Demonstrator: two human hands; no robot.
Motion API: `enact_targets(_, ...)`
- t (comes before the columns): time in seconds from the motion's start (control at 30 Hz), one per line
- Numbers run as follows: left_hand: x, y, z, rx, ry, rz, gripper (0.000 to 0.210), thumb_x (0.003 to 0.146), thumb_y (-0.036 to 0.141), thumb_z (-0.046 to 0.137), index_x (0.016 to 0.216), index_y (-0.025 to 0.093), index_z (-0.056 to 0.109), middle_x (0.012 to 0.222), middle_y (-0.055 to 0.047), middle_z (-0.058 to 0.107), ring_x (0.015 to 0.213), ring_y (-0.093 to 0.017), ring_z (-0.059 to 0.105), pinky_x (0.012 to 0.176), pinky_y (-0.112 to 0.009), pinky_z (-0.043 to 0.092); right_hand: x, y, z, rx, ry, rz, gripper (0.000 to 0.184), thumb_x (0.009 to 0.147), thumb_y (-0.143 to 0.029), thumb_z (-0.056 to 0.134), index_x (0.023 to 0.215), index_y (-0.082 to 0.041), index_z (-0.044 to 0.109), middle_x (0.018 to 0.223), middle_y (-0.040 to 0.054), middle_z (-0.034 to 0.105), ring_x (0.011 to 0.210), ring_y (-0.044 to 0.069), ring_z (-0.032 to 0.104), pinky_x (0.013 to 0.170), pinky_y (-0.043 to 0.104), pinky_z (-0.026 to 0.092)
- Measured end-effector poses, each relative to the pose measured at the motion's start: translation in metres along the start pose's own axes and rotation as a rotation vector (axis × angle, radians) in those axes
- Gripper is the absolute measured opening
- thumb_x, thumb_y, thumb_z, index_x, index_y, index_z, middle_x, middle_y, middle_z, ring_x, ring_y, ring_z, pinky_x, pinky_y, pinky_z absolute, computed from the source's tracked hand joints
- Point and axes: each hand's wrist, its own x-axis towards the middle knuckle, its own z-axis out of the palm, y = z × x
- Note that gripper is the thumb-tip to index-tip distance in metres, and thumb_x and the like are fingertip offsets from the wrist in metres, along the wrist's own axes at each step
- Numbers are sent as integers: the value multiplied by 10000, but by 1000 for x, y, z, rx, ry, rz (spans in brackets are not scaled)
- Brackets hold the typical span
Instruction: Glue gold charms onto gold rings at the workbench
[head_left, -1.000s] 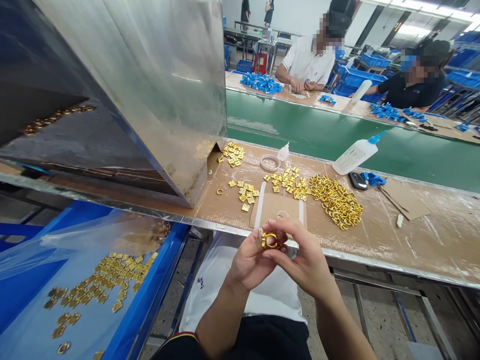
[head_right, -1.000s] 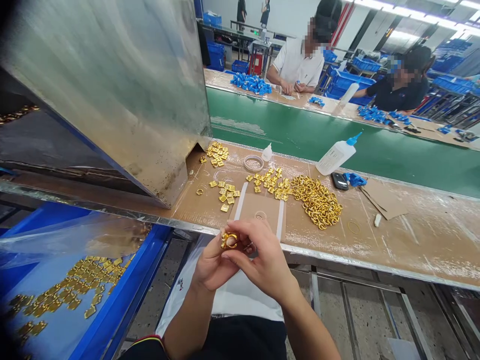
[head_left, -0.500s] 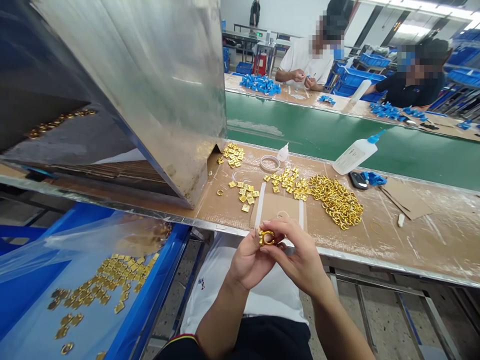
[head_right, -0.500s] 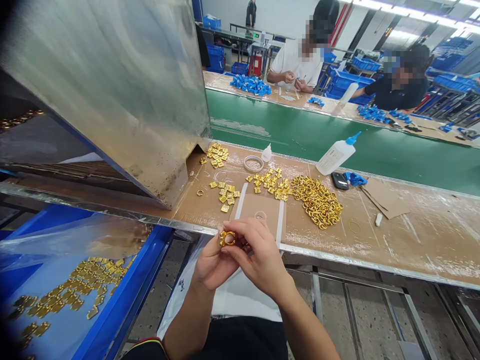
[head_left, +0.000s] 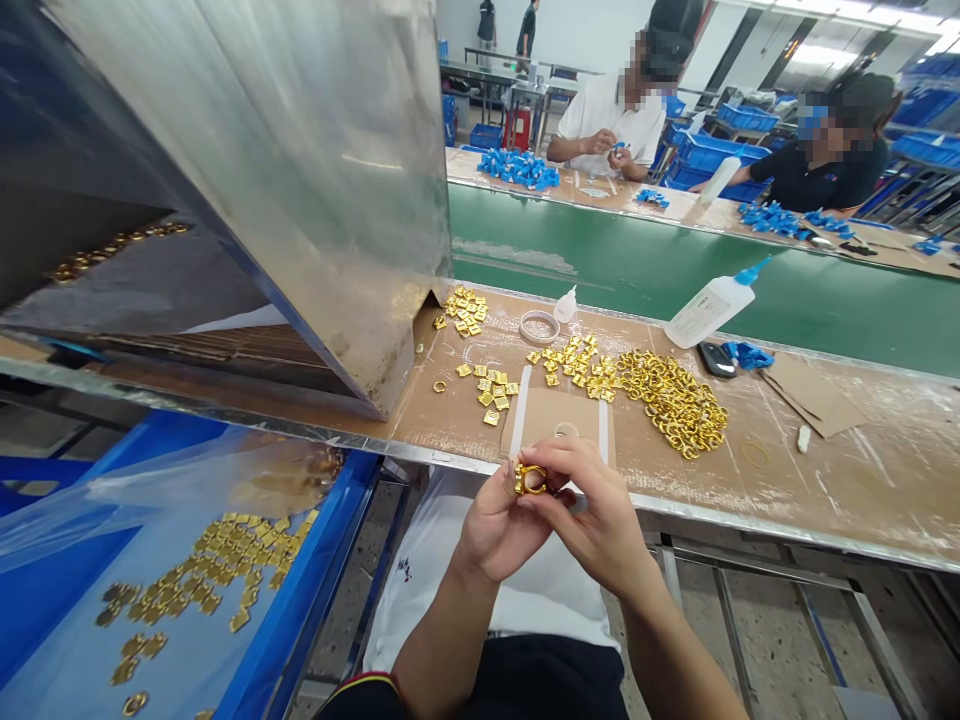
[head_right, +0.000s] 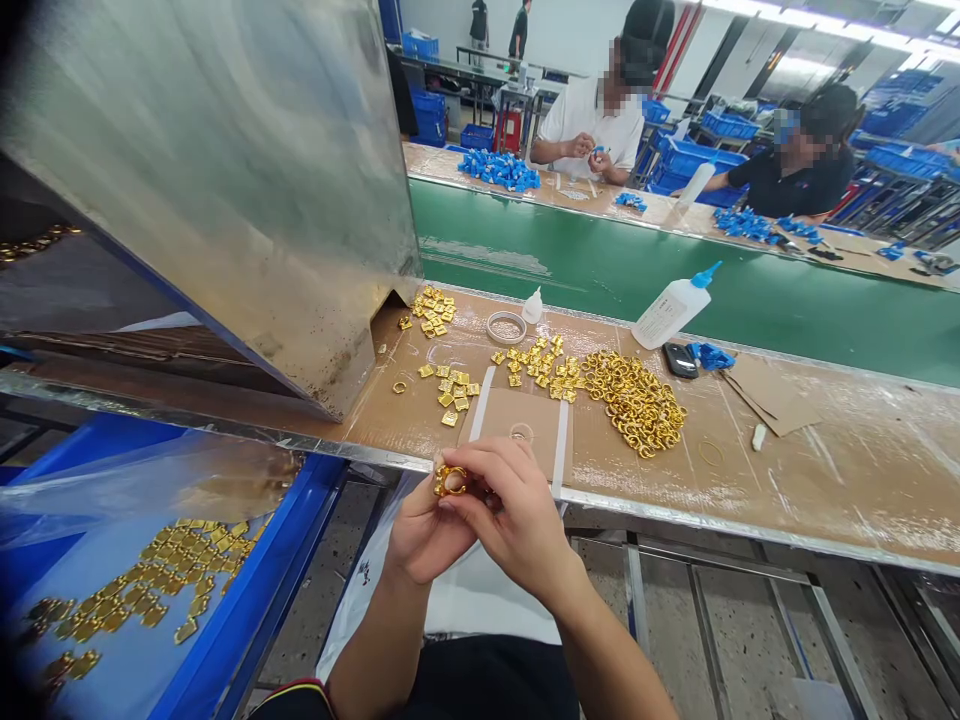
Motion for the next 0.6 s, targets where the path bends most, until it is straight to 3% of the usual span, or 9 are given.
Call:
enact_targets(0.2,-1,0,3,-3,15,-14,263,698,248,917,676,124,687,706,4,594,707,-105,583,662,-217,519,-1,0,2,-7,17,5,239,969,-243,676,1203,-271,642,1041,40,739,940,212,684,846,346,524)
enact_targets(0.6,1,-1,5,-28,-6,-52,245,767,255,874,653,133,693,723,-7,642,750,-110,630,723,-202,554,1,-3,1,-17,60,44,242,963,-215,675,1193,-287,662,1036,29,755,953,217,702,847,343,542)
